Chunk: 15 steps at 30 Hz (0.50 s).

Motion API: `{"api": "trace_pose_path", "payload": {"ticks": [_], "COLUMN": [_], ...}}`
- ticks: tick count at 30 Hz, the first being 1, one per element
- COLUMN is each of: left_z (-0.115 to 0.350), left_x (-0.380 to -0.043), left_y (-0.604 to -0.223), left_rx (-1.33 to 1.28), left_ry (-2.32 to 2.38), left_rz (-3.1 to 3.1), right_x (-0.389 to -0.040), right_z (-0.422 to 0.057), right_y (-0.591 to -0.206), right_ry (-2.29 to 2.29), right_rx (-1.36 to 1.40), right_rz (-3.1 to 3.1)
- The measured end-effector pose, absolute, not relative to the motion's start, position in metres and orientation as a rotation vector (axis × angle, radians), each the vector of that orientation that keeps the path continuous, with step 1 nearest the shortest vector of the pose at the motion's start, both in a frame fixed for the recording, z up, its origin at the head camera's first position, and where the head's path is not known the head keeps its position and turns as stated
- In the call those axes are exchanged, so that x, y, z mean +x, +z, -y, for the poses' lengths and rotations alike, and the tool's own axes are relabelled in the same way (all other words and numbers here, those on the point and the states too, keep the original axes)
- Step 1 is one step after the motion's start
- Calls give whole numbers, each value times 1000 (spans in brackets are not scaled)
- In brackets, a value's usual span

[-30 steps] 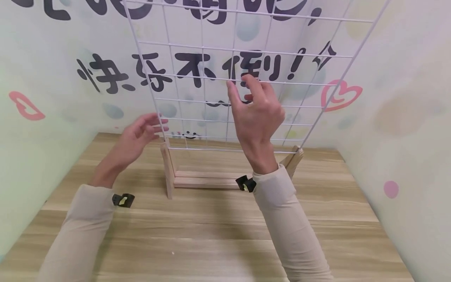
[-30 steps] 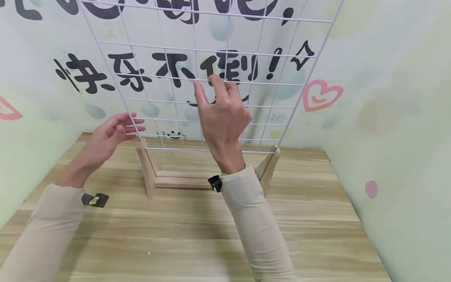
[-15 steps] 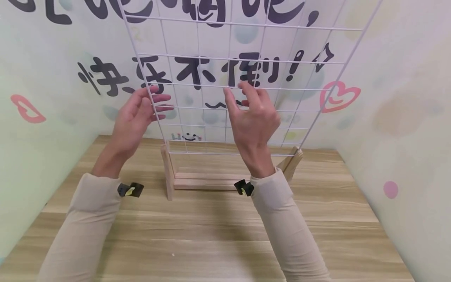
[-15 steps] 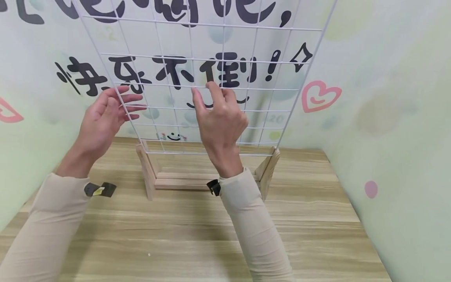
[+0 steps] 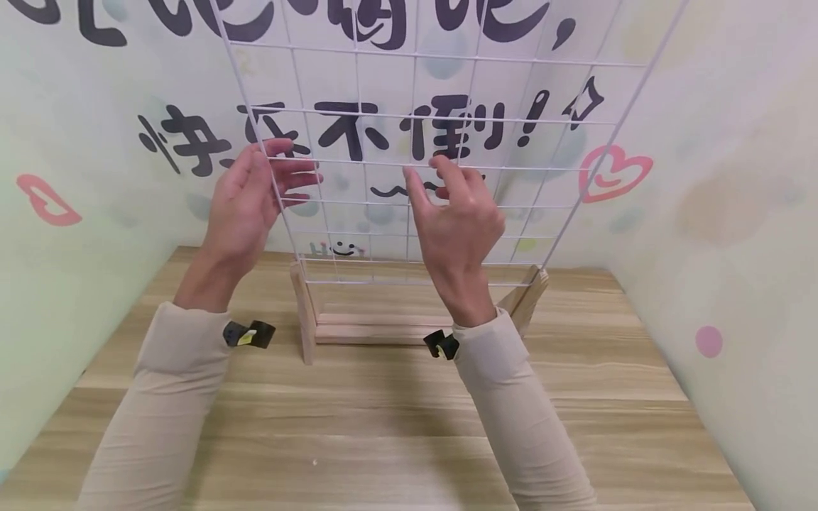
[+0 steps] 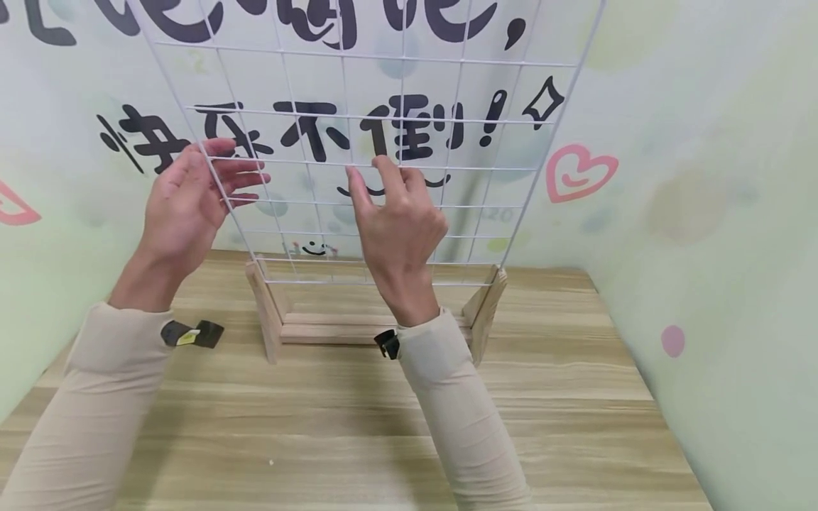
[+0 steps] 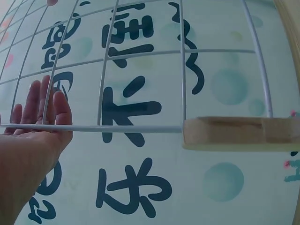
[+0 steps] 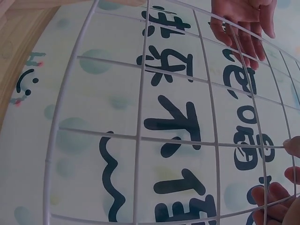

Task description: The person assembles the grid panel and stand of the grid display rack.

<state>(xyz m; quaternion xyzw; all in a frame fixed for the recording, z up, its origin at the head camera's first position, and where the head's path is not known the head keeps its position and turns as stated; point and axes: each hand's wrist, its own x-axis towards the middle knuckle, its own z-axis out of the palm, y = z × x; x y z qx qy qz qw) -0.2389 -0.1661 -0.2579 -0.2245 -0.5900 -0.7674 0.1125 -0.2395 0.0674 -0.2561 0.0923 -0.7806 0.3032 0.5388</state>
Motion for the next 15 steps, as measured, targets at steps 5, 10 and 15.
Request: {"api": "trace_pose_path", "payload": {"ticks": [5,10,15], "left_z": [163,158,152], "left_x": [-241,-242,-242], "left_y": [-258,-258,-258], "left_rx": [-610,-540,-452], "left_ry": [-2309,-2354,-2373], "left_rz": [1682,1609,1538], "right_x": [-239,-240,-240], "right_z": [-68,-69,-70], "right_y": [-260,-263,-265], "right_ry": [714,700,710], "right_rx": [219,222,240], "right_rz": [1858,1844,1841]}}
